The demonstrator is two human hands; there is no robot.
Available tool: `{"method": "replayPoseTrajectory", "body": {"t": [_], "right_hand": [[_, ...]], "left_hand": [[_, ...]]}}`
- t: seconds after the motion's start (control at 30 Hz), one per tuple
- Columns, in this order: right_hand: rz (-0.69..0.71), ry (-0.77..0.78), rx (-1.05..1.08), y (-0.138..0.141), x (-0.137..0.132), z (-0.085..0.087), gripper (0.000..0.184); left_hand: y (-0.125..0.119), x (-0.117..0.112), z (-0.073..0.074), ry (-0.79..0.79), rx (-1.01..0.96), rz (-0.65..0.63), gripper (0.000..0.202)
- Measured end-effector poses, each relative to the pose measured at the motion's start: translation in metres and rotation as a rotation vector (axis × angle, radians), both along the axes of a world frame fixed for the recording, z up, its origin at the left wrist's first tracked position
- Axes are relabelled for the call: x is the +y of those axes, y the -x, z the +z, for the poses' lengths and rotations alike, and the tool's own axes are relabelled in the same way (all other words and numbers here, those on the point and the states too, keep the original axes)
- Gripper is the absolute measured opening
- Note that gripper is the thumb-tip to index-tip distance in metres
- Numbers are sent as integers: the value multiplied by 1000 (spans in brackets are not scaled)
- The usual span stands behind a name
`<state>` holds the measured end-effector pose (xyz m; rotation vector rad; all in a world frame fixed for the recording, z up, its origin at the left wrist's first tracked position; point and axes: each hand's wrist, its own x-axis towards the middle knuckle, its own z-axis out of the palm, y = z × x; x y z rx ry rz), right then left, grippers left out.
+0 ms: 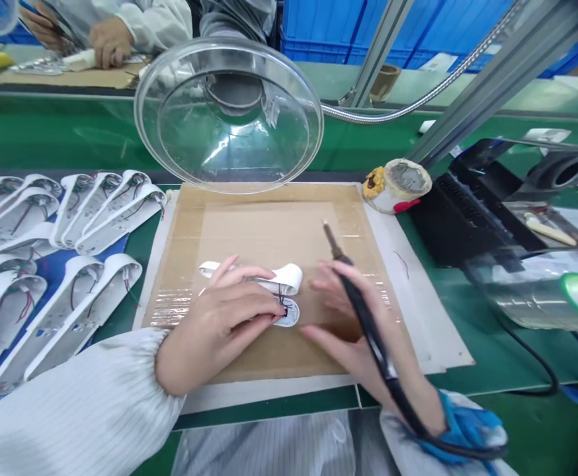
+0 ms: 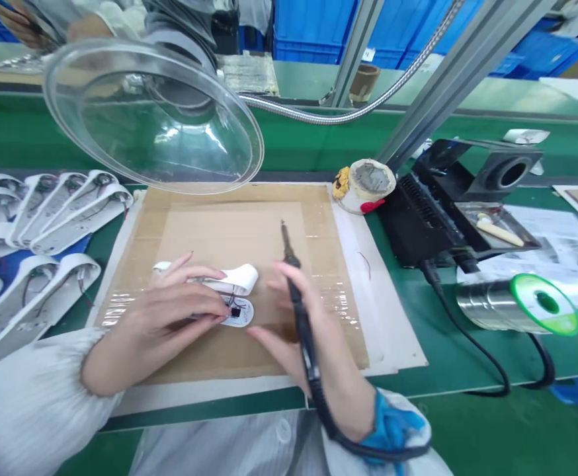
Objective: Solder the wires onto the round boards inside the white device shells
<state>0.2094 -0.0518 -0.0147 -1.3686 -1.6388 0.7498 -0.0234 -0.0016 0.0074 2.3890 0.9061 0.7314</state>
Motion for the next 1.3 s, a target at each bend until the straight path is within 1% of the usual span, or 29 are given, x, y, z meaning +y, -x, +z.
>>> {"method": "replayPoseTrajectory", "body": {"t": [0.1, 0.17, 0.27, 0.33, 0.4, 0.5, 0.57, 0.67, 0.77, 0.83, 0.93, 1.0, 1.07, 1.2, 1.3], "right_hand": [[82, -14, -65, 14, -4, -9, 82], [89, -67, -100, 16, -3, -11, 82], [71, -86, -121, 18, -2, -10, 80], [51, -85, -130, 19, -2, -10, 77], [48, -80, -142, 20, -2, -10, 76], [54, -75, -141, 20, -2, -11, 76], [51, -93, -139, 20, -1, -12, 76], [40, -115, -143, 20, -1, -13, 77], [53, -64, -106, 20, -2, -15, 78], [55, -33, -92, 20, -3, -16, 78], [38, -51, -114, 19, -4, -15, 79], [37, -64, -127, 19, -3, -14, 77], [43, -62, -133, 19, -3, -13, 76], [41, -57, -154, 20, -1, -12, 76], [50, -37, -122, 23, 1, -13, 78]], "left_hand": [[-10, 5, -5, -93, 10, -56, 17], [-16, 9, -9, -214, 32, -109, 19], [-23, 16, -12, -416, 38, -205, 26], [-25, 18, -13, -473, 39, -242, 26], [-25, 18, -13, -481, 61, -244, 26], [-24, 16, -13, -469, 109, -230, 28], [-22, 14, -14, -423, 112, -220, 29], [-21, 14, -15, -299, 54, -197, 26], [-20, 15, -18, -211, -17, -167, 23], [-20, 16, -19, -219, -31, -161, 22], [-20, 15, -18, -261, 12, -161, 22], [-20, 13, -16, -256, 39, -139, 21], [-20, 7, -13, -197, 39, -72, 18], [-20, -8, -5, -29, 66, 114, 14], [-20, -14, -2, 8, 92, 194, 16]]}}
